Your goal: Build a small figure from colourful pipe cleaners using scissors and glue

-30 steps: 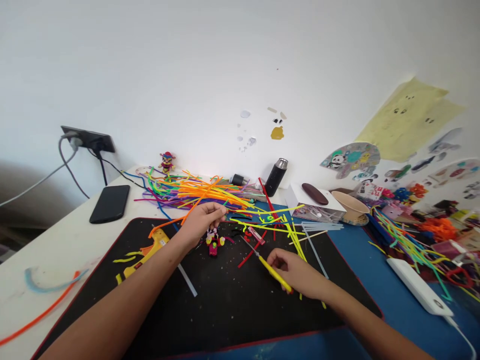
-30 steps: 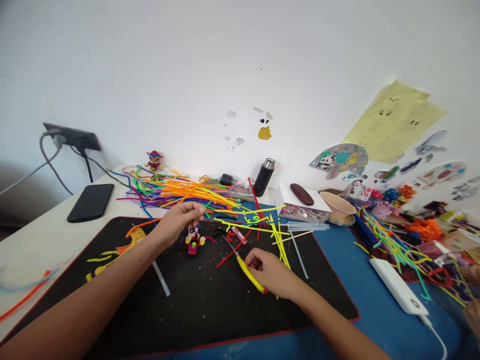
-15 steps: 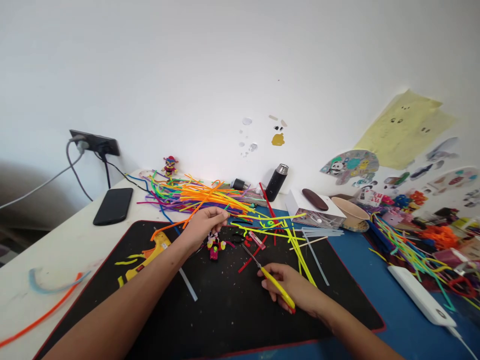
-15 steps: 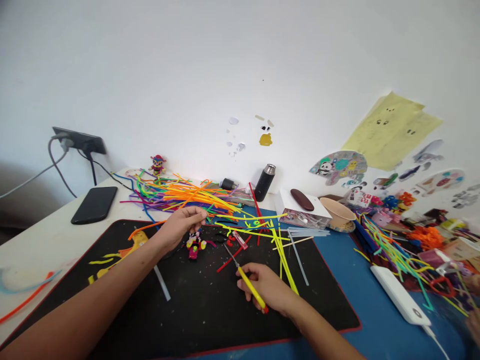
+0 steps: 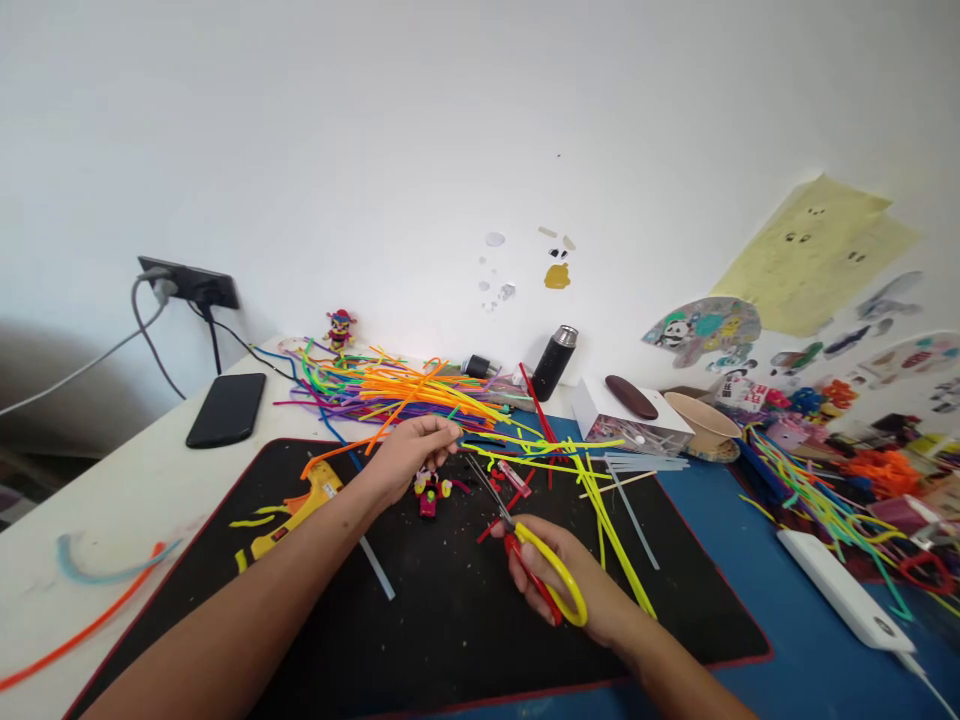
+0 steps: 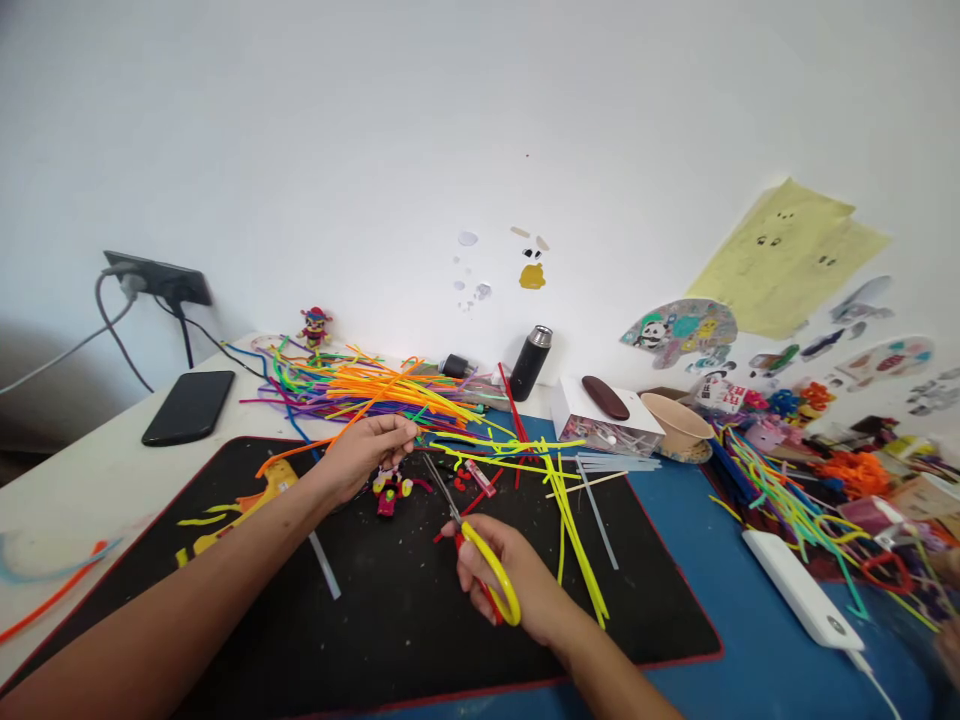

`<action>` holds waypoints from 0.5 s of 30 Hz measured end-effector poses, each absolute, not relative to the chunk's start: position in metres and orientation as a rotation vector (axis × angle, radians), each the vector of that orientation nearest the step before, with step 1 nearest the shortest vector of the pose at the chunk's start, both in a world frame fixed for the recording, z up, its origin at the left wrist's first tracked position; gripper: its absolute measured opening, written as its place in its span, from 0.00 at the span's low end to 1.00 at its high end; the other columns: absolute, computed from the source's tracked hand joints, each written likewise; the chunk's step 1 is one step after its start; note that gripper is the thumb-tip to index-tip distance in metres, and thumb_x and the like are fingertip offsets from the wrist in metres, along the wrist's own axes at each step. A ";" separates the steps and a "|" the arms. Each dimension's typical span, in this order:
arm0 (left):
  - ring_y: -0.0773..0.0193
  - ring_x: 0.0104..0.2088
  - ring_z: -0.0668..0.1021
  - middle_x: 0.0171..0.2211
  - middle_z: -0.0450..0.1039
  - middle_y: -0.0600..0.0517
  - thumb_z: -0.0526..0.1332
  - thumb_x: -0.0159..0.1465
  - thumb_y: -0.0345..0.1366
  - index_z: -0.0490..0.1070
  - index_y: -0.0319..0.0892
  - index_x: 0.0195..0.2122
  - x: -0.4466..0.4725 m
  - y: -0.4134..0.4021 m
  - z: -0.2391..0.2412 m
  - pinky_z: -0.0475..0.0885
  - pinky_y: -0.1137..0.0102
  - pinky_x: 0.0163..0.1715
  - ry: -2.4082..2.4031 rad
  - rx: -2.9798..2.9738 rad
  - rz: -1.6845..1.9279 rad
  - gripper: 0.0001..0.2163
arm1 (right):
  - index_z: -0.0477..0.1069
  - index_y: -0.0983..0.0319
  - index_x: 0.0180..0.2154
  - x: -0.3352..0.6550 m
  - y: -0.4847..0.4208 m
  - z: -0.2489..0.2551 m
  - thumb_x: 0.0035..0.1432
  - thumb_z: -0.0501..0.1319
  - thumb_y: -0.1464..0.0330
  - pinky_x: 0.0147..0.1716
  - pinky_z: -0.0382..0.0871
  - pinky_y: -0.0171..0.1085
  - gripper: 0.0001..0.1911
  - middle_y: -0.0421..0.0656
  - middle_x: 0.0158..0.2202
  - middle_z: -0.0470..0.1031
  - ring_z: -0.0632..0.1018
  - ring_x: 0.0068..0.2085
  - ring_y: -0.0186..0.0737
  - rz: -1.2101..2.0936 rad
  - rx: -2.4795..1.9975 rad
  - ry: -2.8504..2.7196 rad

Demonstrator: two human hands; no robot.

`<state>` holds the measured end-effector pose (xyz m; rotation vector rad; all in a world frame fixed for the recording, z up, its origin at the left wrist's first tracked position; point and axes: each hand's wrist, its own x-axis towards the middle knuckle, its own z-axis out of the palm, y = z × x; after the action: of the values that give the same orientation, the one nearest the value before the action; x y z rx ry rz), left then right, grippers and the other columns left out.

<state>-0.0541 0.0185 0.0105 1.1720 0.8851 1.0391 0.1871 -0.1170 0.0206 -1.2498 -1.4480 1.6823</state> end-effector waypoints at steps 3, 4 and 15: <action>0.72 0.19 0.66 0.21 0.70 0.56 0.72 0.55 0.51 0.73 0.41 0.26 -0.053 0.017 0.012 0.56 0.74 0.20 0.889 1.163 1.033 0.19 | 0.69 0.63 0.54 0.181 -0.112 0.017 0.59 0.63 0.36 0.15 0.55 0.28 0.41 0.36 0.29 0.69 0.65 0.17 0.24 1.627 -1.220 -1.455; 0.73 0.19 0.66 0.22 0.70 0.56 0.72 0.54 0.51 0.72 0.41 0.26 -0.052 0.017 0.012 0.56 0.74 0.20 0.889 1.162 1.030 0.18 | 0.68 0.63 0.55 0.179 -0.110 0.017 0.58 0.63 0.36 0.15 0.55 0.28 0.41 0.36 0.29 0.70 0.65 0.17 0.24 1.616 -1.213 -1.454; 0.74 0.19 0.66 0.22 0.69 0.57 0.72 0.54 0.52 0.70 0.41 0.25 -0.051 0.016 0.011 0.56 0.75 0.21 0.905 1.209 0.980 0.20 | 0.69 0.63 0.55 0.161 -0.101 0.010 0.52 0.67 0.35 0.14 0.57 0.27 0.44 0.33 0.27 0.69 0.65 0.16 0.25 1.571 -1.273 -1.399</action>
<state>-0.0510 0.0164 0.0109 1.2093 0.9046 0.9797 0.1609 -0.1006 0.0098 -1.2727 -1.3991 1.5707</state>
